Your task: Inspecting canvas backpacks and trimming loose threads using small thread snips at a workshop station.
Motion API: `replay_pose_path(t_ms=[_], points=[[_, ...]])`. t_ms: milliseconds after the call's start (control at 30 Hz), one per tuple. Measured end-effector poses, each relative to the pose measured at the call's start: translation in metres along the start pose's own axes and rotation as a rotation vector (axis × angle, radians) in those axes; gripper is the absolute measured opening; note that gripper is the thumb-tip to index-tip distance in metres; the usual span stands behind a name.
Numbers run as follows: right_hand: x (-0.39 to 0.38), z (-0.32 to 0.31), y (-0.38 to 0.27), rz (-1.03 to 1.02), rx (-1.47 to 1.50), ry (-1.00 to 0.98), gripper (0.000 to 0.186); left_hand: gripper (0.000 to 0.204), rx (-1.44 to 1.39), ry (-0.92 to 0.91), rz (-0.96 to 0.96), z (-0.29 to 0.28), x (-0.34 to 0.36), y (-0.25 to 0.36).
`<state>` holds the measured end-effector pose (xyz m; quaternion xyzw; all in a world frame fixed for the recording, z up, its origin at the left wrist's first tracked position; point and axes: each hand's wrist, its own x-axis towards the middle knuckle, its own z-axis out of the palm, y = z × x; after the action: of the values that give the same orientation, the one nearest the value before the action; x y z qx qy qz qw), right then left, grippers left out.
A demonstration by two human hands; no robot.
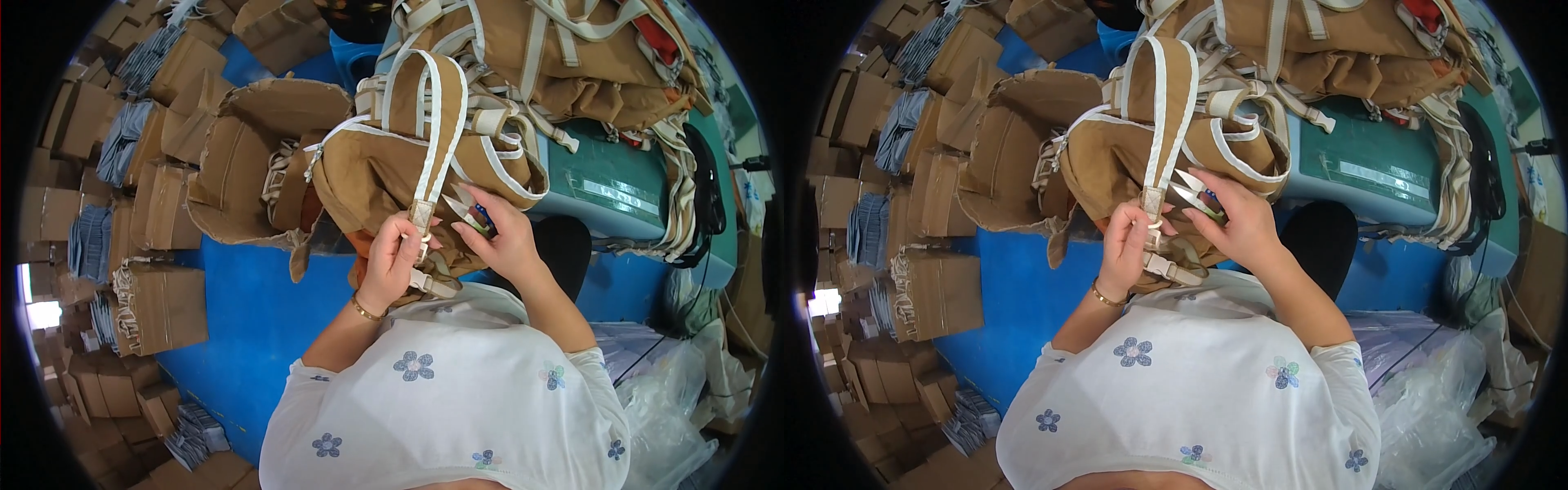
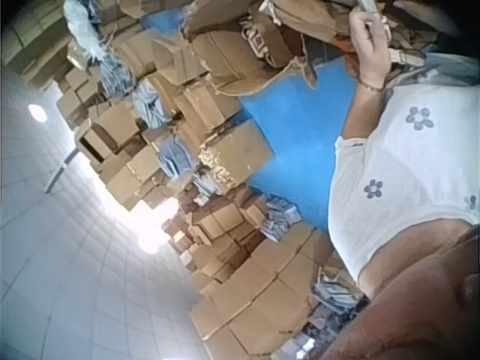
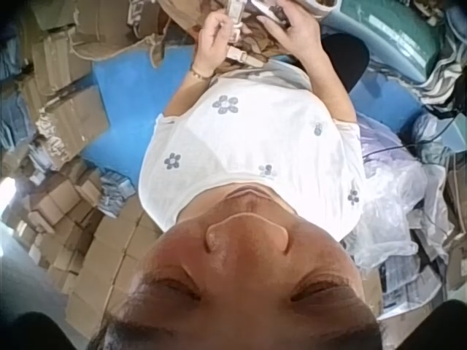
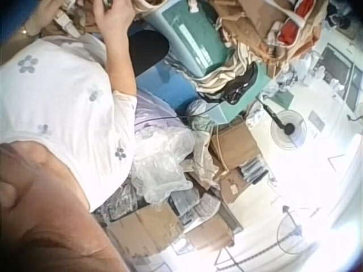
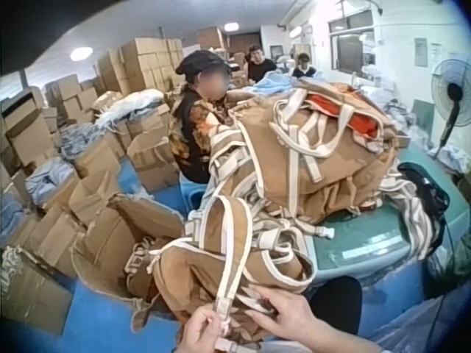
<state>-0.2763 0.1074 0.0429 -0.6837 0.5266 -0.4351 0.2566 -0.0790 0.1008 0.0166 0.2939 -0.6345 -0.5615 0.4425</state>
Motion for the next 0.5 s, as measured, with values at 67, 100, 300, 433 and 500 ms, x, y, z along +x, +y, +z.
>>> replay_pose_path(t_ms=[67,100,300,433,500], points=[[-0.001,0.0,0.0,-0.057,-0.066,-0.014,0.048,0.012,0.006,0.059,-0.038,0.002,0.0,0.0],[-0.001,0.0,0.0,-0.057,-0.065,-0.015,0.048,0.011,-0.153,0.129,-0.084,0.003,-0.001,-0.001],[-0.003,0.004,-0.002,-0.143,-0.205,-0.041,0.048,0.012,-0.281,0.3,-0.223,0.014,0.007,0.006],[-0.005,0.004,0.0,-0.189,-0.353,-0.08,0.053,0.013,-0.106,0.241,-0.257,0.005,0.003,-0.002],[-0.006,0.005,0.001,-0.2,-0.396,-0.113,0.055,0.013,-0.03,0.272,-0.223,0.005,0.002,-0.005]])
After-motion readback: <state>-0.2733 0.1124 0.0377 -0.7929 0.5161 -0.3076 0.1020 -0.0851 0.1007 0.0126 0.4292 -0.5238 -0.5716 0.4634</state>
